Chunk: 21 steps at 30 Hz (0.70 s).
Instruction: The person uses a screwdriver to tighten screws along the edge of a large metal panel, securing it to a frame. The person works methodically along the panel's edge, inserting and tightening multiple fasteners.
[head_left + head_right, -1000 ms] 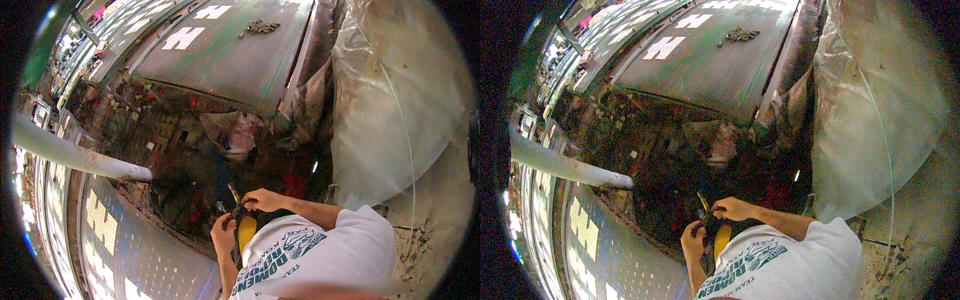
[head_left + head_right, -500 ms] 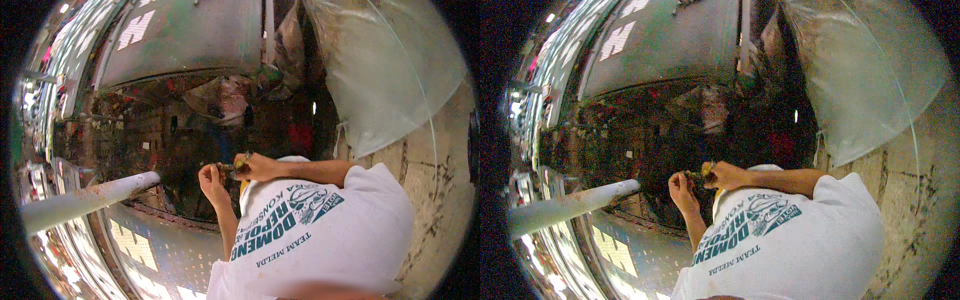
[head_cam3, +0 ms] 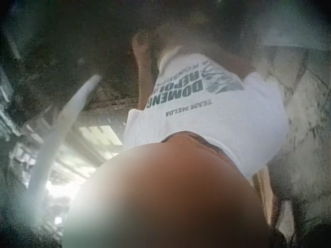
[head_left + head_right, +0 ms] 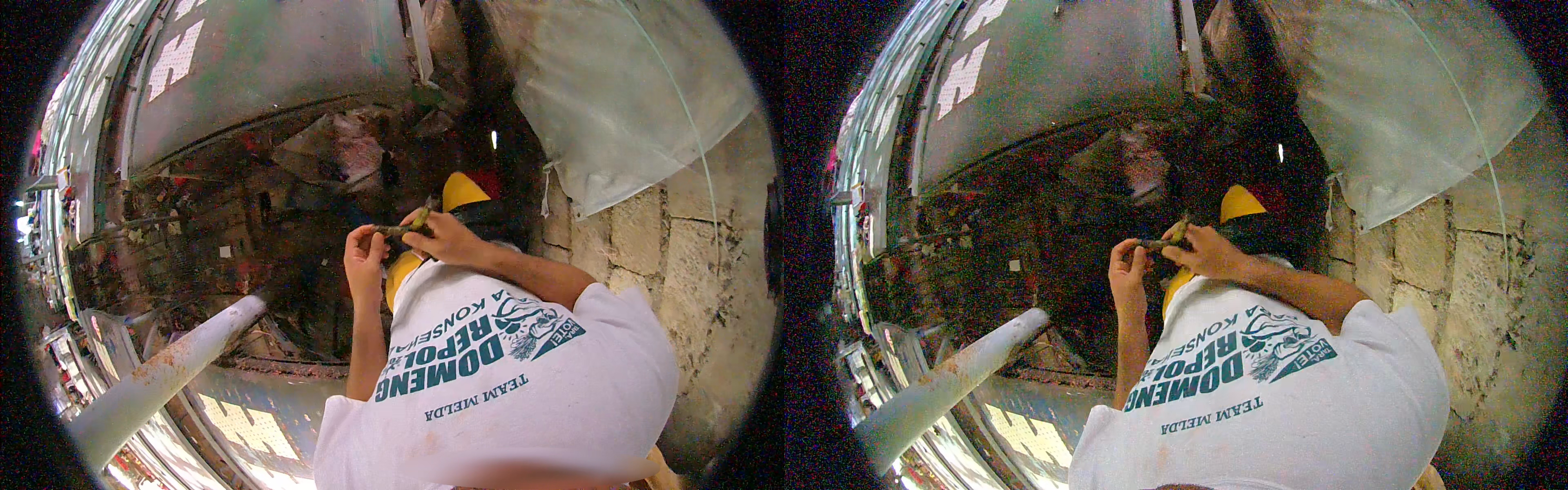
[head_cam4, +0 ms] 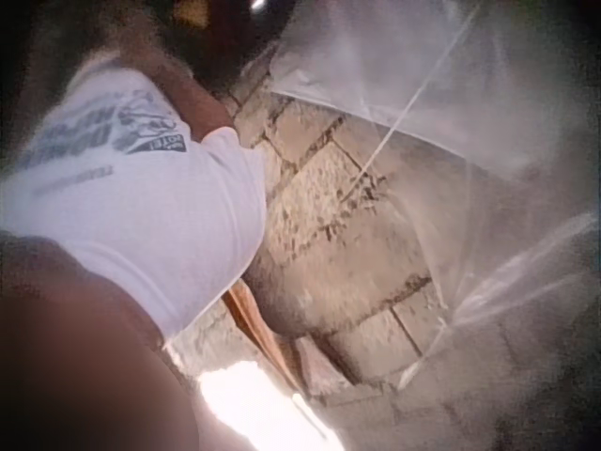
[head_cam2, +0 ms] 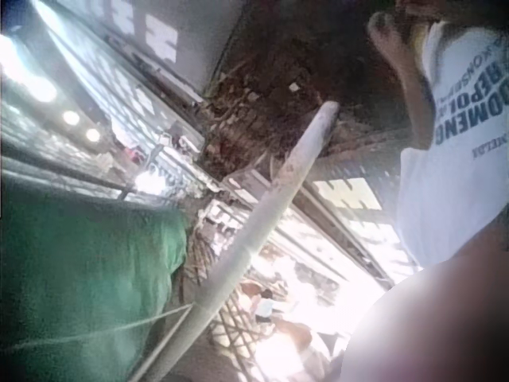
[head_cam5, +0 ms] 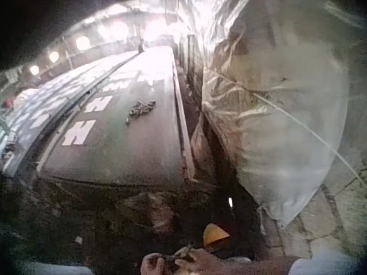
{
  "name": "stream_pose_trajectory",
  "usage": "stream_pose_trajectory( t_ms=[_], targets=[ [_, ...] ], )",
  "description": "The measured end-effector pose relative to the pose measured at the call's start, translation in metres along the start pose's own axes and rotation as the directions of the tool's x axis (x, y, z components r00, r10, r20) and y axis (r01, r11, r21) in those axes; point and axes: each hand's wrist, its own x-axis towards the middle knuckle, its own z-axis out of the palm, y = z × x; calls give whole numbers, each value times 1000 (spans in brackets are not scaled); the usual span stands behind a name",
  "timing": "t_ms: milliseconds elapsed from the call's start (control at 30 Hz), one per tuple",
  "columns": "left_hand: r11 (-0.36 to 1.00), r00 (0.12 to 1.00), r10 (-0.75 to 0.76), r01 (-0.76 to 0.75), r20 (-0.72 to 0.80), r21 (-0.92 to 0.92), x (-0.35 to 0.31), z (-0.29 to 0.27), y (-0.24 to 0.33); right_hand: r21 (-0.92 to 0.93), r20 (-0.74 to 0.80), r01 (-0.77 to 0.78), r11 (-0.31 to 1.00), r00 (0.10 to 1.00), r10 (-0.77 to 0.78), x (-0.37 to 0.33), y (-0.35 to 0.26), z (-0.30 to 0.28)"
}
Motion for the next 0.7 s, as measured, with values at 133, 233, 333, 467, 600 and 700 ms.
stream_pose_trajectory(
  t_ms=[133, 233, 333, 467, 600, 700],
  targets=[
    [996, 990, -49, 58, 134, -67, 13, 16, 0, 74, -144, 10, 997, 990, 0, 12, 7, -16],
    [999, 984, -18, 25, 180, -42, 22, 24, 4, 80, -138, -67, 995, 987, 78, 26, 9, -37],
    [1000, 977, 0, -1, 212, 6, 35, 34, 10, 69, -131, -15, 997, 991, 24, 45, 11, -54],
    [993, 984, -112, 107, 138, 41, 64, 59, 15, 61, -50, 4, 998, 999, -1, 72, 20, -84],
    [999, 996, -52, 51, 78, 9, 84, 99, 16, 180, -11, -5, 984, 1000, 7, 102, 31, -125],
    [999, 1000, -29, 28, 8, 22, 90, 136, 19, 134, 38, -33, 990, 999, 28, 119, 30, -164]
  ],
)
